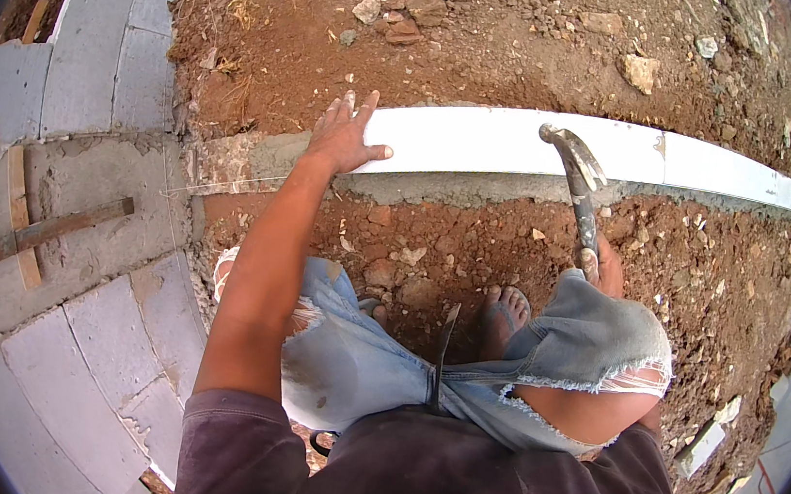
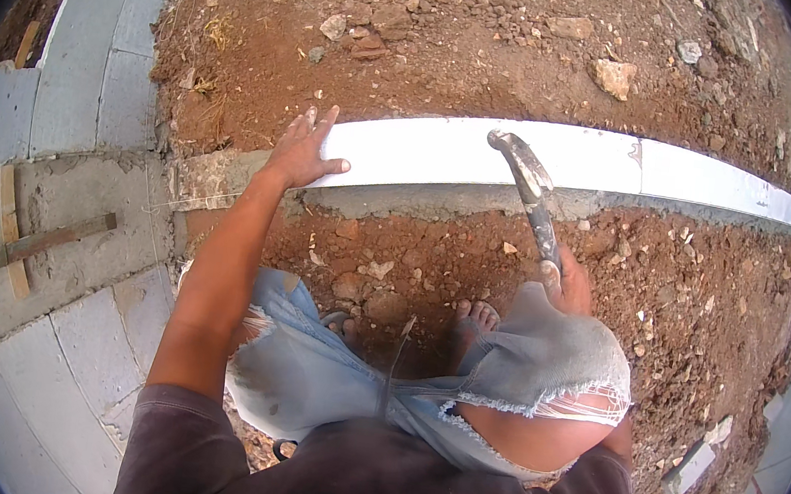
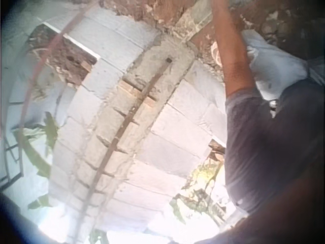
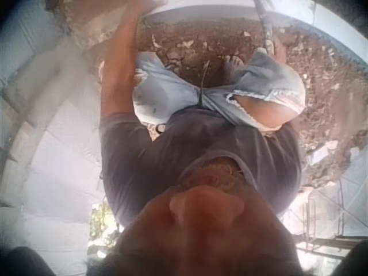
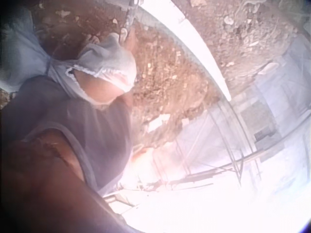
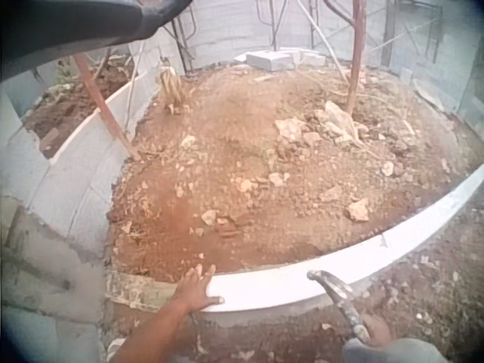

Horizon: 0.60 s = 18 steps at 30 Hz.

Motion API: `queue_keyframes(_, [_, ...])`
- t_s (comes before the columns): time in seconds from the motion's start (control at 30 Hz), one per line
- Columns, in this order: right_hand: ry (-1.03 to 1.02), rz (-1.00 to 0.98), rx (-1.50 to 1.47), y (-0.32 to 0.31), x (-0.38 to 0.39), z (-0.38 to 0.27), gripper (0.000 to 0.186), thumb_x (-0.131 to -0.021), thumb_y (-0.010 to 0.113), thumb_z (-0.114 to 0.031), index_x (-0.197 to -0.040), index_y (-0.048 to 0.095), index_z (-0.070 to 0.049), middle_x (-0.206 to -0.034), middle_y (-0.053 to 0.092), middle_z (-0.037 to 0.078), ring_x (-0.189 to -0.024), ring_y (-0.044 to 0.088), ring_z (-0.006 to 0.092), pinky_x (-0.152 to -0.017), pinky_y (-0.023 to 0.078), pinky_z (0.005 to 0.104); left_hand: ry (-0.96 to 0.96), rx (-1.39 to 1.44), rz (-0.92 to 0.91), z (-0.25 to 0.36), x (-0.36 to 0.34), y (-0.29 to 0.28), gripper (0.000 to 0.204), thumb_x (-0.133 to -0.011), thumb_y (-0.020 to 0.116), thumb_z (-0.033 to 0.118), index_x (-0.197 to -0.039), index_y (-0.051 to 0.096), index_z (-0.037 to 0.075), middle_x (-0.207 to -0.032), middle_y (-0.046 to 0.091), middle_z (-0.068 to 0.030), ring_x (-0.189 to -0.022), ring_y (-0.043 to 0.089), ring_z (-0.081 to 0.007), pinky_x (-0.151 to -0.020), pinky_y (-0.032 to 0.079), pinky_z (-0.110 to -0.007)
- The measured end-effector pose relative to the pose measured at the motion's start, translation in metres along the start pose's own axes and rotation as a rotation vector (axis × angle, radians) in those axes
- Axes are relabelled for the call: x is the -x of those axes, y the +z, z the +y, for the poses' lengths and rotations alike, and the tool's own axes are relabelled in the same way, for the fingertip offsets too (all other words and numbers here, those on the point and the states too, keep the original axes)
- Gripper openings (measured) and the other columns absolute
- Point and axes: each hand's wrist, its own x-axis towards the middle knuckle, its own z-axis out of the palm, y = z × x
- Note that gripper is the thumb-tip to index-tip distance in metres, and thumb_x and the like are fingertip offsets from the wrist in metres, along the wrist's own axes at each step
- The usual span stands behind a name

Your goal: The person cuts a white rectangular tile with a utility knife, applies cement to its back, places it into a prepared trench, and uses a hammer to tap it into position. The person then smooths the cement along the tile edges with a trowel.

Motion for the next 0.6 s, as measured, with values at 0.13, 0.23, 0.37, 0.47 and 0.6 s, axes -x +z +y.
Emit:
queue_keyframes(0.13, [0.16, 0.002, 0.217, 0.004, -0.007, -0.009, 0.036, -0.101, 0.06, -0.039, -0.123, 0.061, -0.012, -0.087, 0.067, 0.023, -0.084, 0.066, 0.0436, -0.077, 0.048, 0.0514, -0.012, -0.002, -0.001, 0.0, 0.002, -0.002, 0.111, -0.081, 0.075, 0.063, -0.166, 0.011, 0.032, -0.171, 0.012, -0.0187, -0.158, 0.012, -0.0385, -0.127, 0.018, -0.055])
queue_keyframes(0.23, [0.301, -0.092, 0.138, 0.008, 0.005, -0.018, 0.035, -0.102, 0.059, -0.034, -0.127, 0.061, -0.01, -0.094, 0.069, 0.024, -0.091, 0.067, 0.0449, -0.081, 0.049, 0.0512, -0.018, -0.027, -0.042, 0.001, 0.0, -0.007, 0.114, -0.081, 0.075, 0.064, -0.166, 0.009, 0.028, -0.171, 0.01, -0.0201, -0.159, 0.009, -0.0382, -0.126, 0.014, -0.059])
queue_keyframes(0.37, [0.154, 0.031, -0.034, 0.007, 0.019, -0.013, 0.037, -0.103, 0.057, -0.034, -0.129, 0.062, -0.008, -0.098, 0.07, 0.027, -0.094, 0.068, 0.044, -0.082, 0.05, 0.05, 0.022, -0.121, 0.002, 0.042, -0.004, -0.014, 0.12, -0.079, 0.077, 0.063, -0.167, 0.007, 0.021, -0.171, 0.007, -0.0224, -0.159, 0.002, -0.0373, -0.124, 0.009, -0.064])
queue_keyframes(0.47, [0.244, 0.113, -0.049, 0.0, 0.026, -0.007, 0.04, -0.103, 0.057, -0.036, -0.13, 0.061, -0.007, -0.095, 0.069, 0.026, -0.091, 0.067, 0.0448, -0.083, 0.05, 0.0491, 0.267, -0.085, 0.176, 0.122, -0.005, 0.001, 0.123, -0.074, 0.079, 0.067, -0.166, 0.01, 0.024, -0.171, 0.009, -0.0223, -0.159, 0.004, -0.0379, -0.125, 0.008, -0.063])
queue_keyframes(0.6, [0.234, 0.26, -0.052, -0.008, 0.033, -0.003, 0.046, -0.105, 0.053, -0.042, -0.132, 0.057, -0.006, -0.088, 0.063, 0.029, -0.088, 0.063, 0.0483, -0.08, 0.048, 0.0508, 0.498, -0.206, 0.211, 0.222, -0.009, 0.03, 0.122, -0.073, 0.08, 0.068, -0.166, 0.011, 0.029, -0.171, 0.01, -0.0211, -0.159, 0.006, -0.0377, -0.126, 0.006, -0.063])
